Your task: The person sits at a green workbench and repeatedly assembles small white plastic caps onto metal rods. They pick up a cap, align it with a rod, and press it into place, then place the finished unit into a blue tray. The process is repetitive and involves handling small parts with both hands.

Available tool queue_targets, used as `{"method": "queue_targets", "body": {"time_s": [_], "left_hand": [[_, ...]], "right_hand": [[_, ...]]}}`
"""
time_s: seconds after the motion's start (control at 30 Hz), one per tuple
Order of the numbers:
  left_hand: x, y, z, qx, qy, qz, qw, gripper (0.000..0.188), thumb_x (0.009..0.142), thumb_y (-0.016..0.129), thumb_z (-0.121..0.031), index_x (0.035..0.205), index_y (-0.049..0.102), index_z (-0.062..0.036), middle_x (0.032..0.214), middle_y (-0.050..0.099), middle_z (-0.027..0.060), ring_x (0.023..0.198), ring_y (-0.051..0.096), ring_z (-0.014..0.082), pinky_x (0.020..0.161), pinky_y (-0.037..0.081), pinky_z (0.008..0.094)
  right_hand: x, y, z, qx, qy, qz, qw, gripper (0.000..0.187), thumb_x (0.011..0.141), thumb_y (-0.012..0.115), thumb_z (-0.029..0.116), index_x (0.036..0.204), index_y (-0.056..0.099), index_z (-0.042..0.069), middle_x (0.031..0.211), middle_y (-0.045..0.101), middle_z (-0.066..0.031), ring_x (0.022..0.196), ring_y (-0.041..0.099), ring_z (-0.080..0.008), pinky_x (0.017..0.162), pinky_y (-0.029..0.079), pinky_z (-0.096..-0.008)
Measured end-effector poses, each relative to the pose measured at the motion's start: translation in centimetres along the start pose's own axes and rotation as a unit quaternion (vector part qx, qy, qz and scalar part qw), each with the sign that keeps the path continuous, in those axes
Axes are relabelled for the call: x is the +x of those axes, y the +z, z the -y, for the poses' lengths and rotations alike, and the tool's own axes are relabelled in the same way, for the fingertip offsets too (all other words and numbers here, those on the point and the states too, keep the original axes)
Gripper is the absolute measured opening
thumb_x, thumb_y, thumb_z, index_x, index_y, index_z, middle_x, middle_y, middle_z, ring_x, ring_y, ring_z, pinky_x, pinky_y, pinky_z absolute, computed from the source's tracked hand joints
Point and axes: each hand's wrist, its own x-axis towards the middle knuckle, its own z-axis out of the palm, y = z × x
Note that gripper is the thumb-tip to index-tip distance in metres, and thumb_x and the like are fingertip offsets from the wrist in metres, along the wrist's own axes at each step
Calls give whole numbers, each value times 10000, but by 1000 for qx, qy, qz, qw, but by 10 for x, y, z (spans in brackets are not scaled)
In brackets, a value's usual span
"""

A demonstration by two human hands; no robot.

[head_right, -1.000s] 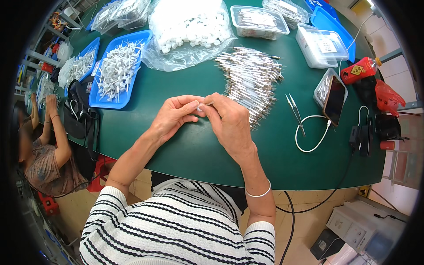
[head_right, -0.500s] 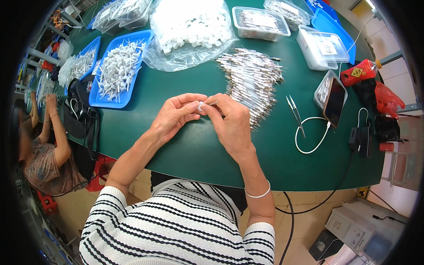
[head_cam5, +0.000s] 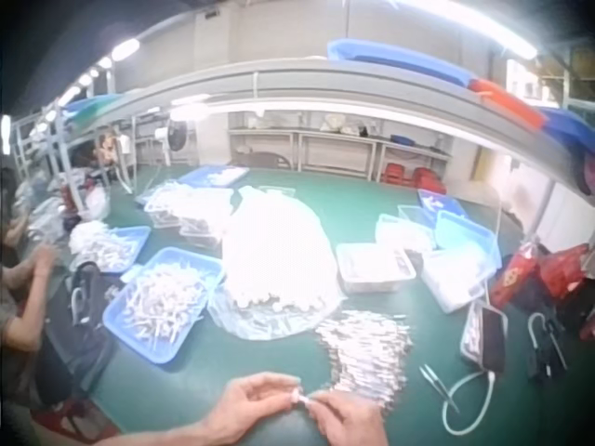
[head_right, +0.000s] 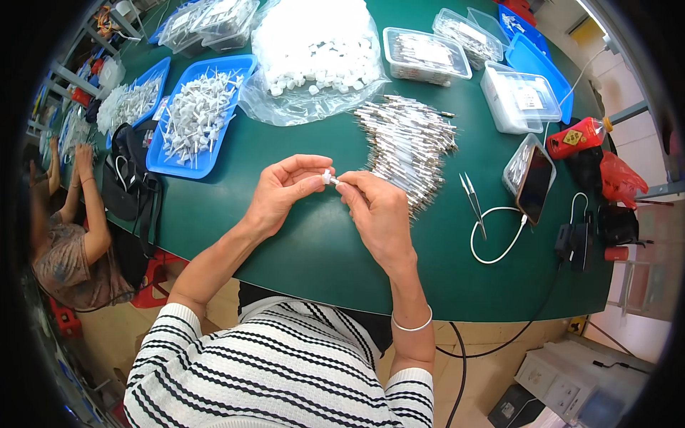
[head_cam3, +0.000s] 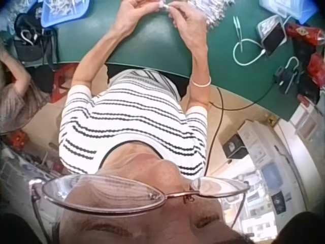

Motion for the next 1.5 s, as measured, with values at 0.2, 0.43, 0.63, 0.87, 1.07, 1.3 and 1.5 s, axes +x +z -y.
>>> {"method": "queue_targets", "body": {"time_s": [0.2, 0.43, 0.63, 0.87, 1.07, 1.3, 1.5], "left_hand": [[1, -7, 2, 23, -29, 9, 999, 249, 887, 623, -65, 1122, 623, 20, 995, 668, 77, 894, 623, 110, 830, 502, 250], [0, 1, 2, 21, -2, -4, 1000, 240, 890, 624, -71, 1112, 627, 22, 960, 670, 68, 857, 621, 107, 804, 504, 245], [1, -3, 5, 15, -3, 11, 1000, 209, 883, 635, -54, 1074, 625, 32, 974, 667, 78, 871, 628, 108, 813, 514, 244], [1, -4, 4, 4, -5, 27, 1000, 206, 886, 630, -52, 1074, 624, 30, 972, 664, 76, 880, 618, 106, 821, 507, 249], [-3, -1, 4, -2, 9, 21, 1000, 221, 883, 643, -79, 1079, 613, 16, 978, 661, 72, 872, 614, 104, 820, 502, 252], [-8, 7, -5, 6, 51, 23, 998, 202, 865, 650, -34, 1055, 605, 19, 1014, 630, 65, 911, 601, 107, 838, 499, 259], [-12, 5, -4, 120, 181, 43, 975, 180, 849, 640, 22, 1028, 624, 15, 985, 601, 73, 918, 574, 137, 824, 474, 272]], "right_hand": [[0, 2, -2, -14, -40, -7, 999, 68, 850, 619, 22, 888, 643, -29, 682, 601, -89, 512, 538, -150, 485, 418, -279], [0, 2, -7, -82, -77, 3, 994, 72, 872, 608, 44, 893, 632, -21, 664, 578, -86, 536, 533, -153, 511, 415, -290], [1, 4, -7, -109, -119, -11, 987, 57, 865, 606, 44, 844, 605, -9, 692, 576, -113, 582, 555, -241, 537, 427, -340], [-1, 3, -6, -103, -138, 0, 985, 58, 860, 605, 42, 827, 590, -3, 723, 576, -134, 625, 573, -301, 563, 441, -377], [-4, 12, -6, -121, -133, -41, 983, 60, 862, 607, 48, 829, 588, 1, 730, 582, -129, 599, 566, -302, 539, 438, -370], [-7, 15, -12, -40, -129, -49, 990, 55, 873, 615, 57, 880, 602, 4, 696, 570, -76, 551, 543, -188, 507, 422, -297], [-11, 11, -14, 115, -50, 4, 992, 114, 928, 593, 128, 911, 616, 18, 686, 569, -4, 551, 480, -45, 476, 376, -204]]}}
